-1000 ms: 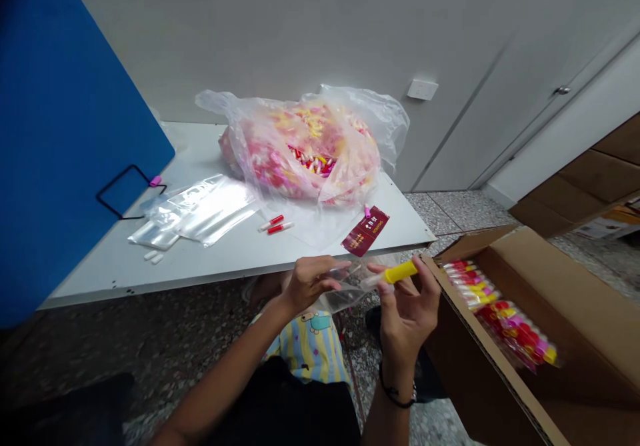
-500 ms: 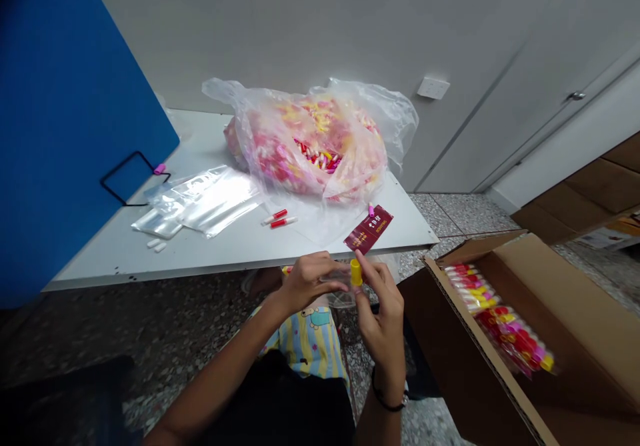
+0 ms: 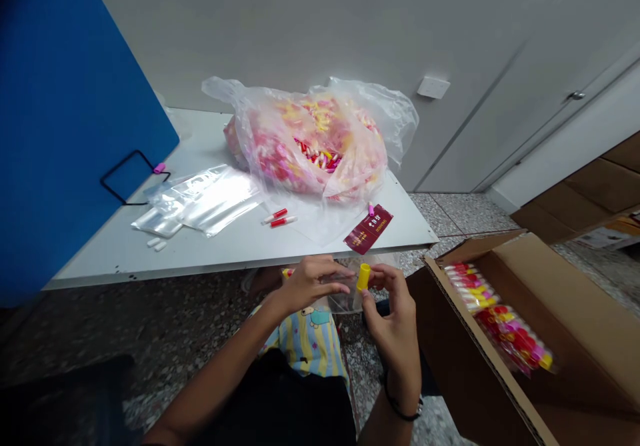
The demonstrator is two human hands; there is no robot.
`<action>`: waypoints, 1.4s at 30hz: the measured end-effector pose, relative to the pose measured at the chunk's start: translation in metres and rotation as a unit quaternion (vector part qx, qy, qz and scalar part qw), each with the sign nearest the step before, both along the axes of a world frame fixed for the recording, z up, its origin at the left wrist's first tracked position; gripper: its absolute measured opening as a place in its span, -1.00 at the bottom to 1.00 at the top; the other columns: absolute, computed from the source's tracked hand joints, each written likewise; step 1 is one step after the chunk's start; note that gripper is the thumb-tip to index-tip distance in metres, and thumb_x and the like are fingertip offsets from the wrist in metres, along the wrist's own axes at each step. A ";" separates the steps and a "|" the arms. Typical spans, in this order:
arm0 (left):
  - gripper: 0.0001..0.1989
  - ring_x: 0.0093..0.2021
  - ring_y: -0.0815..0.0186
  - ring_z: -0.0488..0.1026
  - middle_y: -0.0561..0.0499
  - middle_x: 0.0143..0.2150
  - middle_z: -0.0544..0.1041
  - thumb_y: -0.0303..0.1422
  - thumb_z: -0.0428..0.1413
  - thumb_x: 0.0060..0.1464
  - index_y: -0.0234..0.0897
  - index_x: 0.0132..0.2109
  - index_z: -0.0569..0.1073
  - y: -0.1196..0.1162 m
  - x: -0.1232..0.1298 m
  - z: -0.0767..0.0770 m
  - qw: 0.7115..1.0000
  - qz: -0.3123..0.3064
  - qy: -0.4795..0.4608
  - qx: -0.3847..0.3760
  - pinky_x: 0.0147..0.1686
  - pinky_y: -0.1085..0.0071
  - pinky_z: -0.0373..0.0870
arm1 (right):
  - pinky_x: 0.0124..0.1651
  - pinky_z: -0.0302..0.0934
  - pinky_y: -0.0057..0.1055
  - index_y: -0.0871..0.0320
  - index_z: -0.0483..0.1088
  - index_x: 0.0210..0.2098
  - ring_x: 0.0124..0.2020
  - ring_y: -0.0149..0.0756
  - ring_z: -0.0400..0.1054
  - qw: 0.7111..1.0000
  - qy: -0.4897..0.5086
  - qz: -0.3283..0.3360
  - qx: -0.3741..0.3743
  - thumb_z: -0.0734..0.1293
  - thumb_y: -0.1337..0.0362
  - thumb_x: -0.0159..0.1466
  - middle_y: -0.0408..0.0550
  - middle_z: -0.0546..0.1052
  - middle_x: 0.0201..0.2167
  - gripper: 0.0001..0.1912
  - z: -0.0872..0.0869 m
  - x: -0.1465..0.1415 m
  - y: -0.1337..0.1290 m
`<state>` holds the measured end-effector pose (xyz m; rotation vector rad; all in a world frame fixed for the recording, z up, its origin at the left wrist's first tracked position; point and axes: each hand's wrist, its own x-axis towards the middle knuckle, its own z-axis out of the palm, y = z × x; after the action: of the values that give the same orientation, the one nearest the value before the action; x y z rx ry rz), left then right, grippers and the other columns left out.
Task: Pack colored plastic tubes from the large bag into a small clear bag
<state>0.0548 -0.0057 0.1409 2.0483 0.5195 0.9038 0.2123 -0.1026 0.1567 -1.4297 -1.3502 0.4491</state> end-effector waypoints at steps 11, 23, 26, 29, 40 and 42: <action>-0.70 -0.47 0.43 0.27 0.07 -0.49 0.40 -0.17 0.07 0.10 -0.35 -0.34 0.50 0.002 -0.001 0.000 1.000 -0.002 0.025 0.004 -0.42 0.52 0.15 | -0.13 0.23 -0.38 0.08 0.38 -0.14 -0.14 -0.26 0.34 0.995 -0.076 0.060 -0.015 0.15 0.29 0.32 -0.06 0.45 -0.20 -0.79 0.011 -0.007 -0.002; -0.79 -0.24 0.33 0.43 0.04 -0.25 0.55 -0.44 0.05 0.09 -0.22 -0.15 0.52 -0.005 -0.002 0.010 0.997 0.028 0.052 -0.039 -0.20 0.47 0.27 | -0.14 0.24 -0.34 0.13 0.40 -0.22 -0.19 -0.26 0.34 0.990 -0.124 0.066 0.007 0.24 0.33 0.26 -0.04 0.43 -0.27 -0.88 0.010 -0.027 0.011; -0.79 -0.21 0.33 0.45 0.03 -0.24 0.56 -0.39 0.04 0.12 -0.22 -0.12 0.51 -0.005 -0.004 0.013 0.996 0.029 0.040 -0.068 -0.18 0.47 0.29 | -0.11 0.25 -0.35 0.11 0.37 -0.16 -0.18 -0.28 0.37 0.993 -0.114 0.041 0.004 0.24 0.33 0.26 -0.06 0.46 -0.24 -0.84 0.008 -0.026 0.011; -0.78 -0.24 0.35 0.47 0.03 -0.26 0.56 -0.37 0.01 0.15 -0.23 -0.11 0.50 -0.006 -0.005 0.015 0.994 0.034 0.027 -0.104 -0.22 0.49 0.31 | -0.12 0.27 -0.37 0.10 0.31 -0.12 -0.20 -0.29 0.40 0.996 -0.090 0.009 -0.007 0.25 0.33 0.24 -0.07 0.48 -0.23 -0.81 0.005 -0.025 0.012; -0.72 -0.09 0.29 0.44 -0.05 -0.10 0.53 -0.29 -0.05 0.20 -0.27 -0.07 0.48 -0.009 0.001 0.010 0.998 0.022 0.042 -0.035 -0.10 0.44 0.31 | -0.18 0.28 -0.42 0.10 0.22 -0.15 -0.20 -0.28 0.45 0.996 -0.060 0.034 -0.048 0.25 0.32 0.21 -0.06 0.51 -0.24 -0.80 -0.003 -0.020 0.013; -0.71 -0.14 0.29 0.45 -0.03 -0.12 0.54 -0.25 -0.01 0.18 -0.26 -0.04 0.46 -0.005 -0.003 0.009 0.997 0.020 0.050 -0.059 -0.14 0.44 0.32 | -0.19 0.28 -0.41 0.10 0.25 -0.17 -0.20 -0.26 0.45 0.998 -0.061 0.009 -0.030 0.25 0.32 0.22 -0.05 0.51 -0.24 -0.83 -0.005 -0.018 0.013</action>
<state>0.0519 -0.0105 0.1502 1.9897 0.6549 0.7770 0.1942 -0.0894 0.1513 -1.5149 -1.4588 0.4227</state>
